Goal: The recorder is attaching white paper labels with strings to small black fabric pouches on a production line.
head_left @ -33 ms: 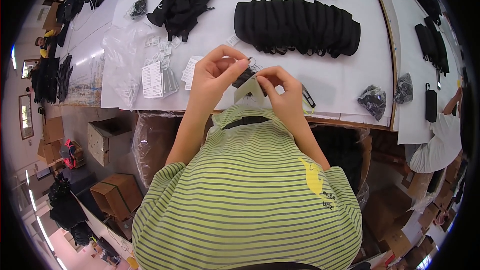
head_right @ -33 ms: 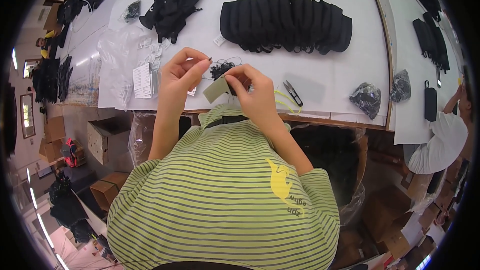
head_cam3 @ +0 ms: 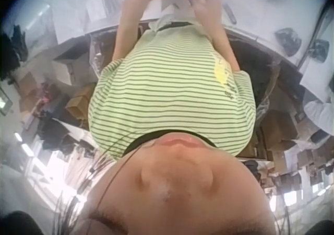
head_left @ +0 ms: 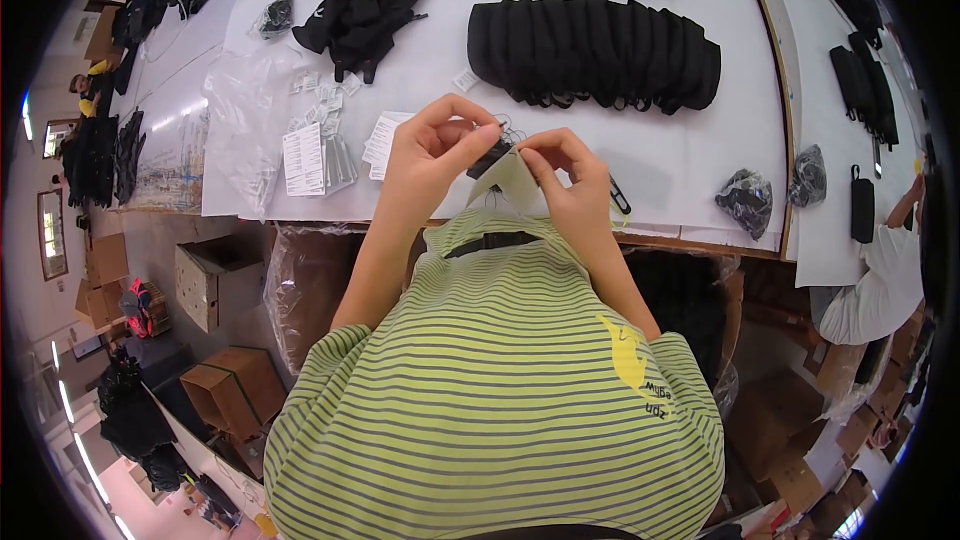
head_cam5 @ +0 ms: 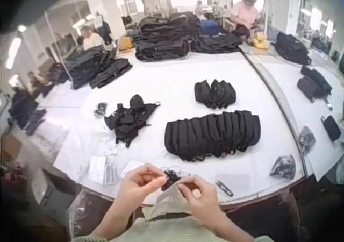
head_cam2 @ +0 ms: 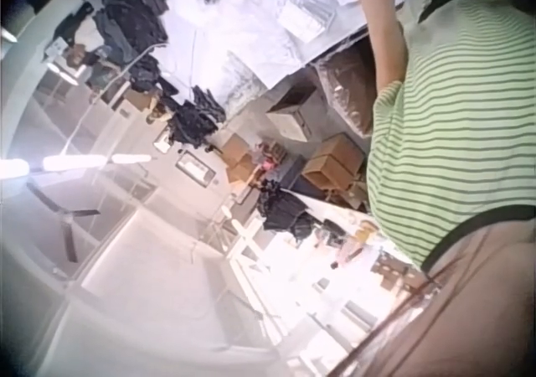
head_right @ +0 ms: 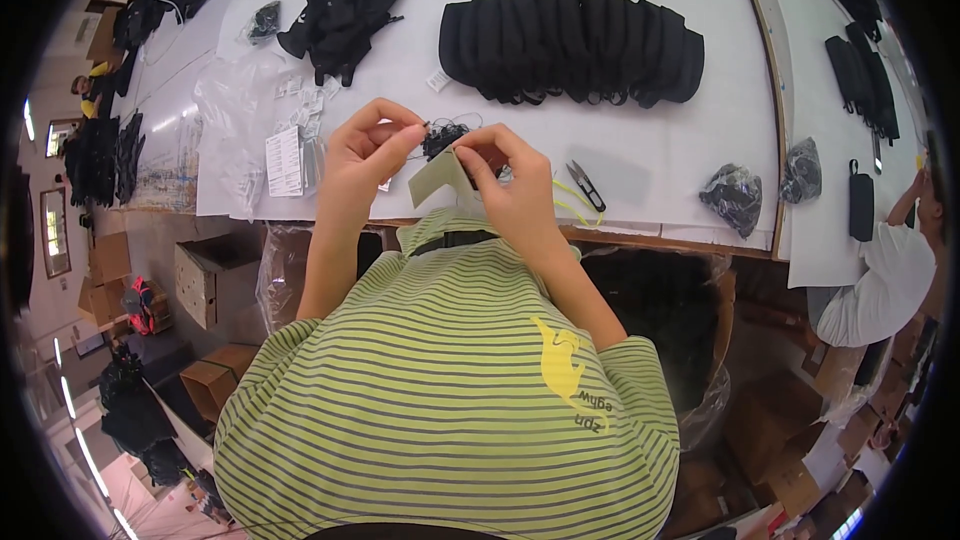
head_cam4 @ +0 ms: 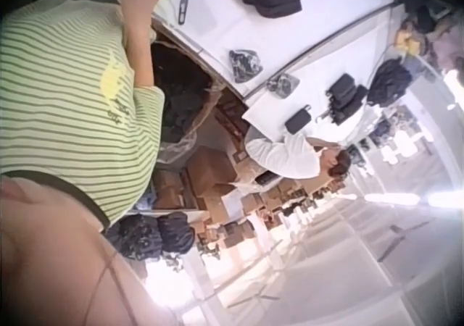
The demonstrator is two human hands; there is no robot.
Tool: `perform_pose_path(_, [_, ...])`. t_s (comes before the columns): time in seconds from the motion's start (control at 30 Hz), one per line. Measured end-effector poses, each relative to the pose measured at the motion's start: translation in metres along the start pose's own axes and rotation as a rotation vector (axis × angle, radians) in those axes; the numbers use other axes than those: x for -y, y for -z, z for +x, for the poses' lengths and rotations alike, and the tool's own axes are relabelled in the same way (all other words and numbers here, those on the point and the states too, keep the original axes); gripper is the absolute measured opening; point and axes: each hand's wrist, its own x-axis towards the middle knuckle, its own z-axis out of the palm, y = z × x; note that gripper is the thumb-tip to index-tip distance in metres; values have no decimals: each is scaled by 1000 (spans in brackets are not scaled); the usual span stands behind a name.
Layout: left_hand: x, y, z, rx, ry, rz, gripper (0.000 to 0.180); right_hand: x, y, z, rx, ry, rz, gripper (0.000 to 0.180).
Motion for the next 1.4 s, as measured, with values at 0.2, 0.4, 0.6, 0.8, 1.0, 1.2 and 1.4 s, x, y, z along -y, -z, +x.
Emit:
perform_pose_path(0.2, [17,-4,0,117,18,143,12,14,10,0,-13,13,281,14])
perform_pose_path(0.4, [20,-7,4,158,-42,166,12,28,23,3,143,132,3,26])
perform_pose_path(0.6, [20,-7,5,200,-2,202,10,19,19,2,50,76,234,24])
perform_pose_path(0.8, [20,-9,4,174,19,149,9,16,16,2,25,85,235,23])
perform_pose_path(1.0, [20,-8,5,173,33,180,10,14,15,3,-11,69,246,23])
perform_pose_path(1.2, [17,-11,4,180,60,141,11,13,18,3,3,161,114,23])
perform_pose_path(1.4, [19,-13,6,184,61,88,11,11,17,1,-29,73,333,23])
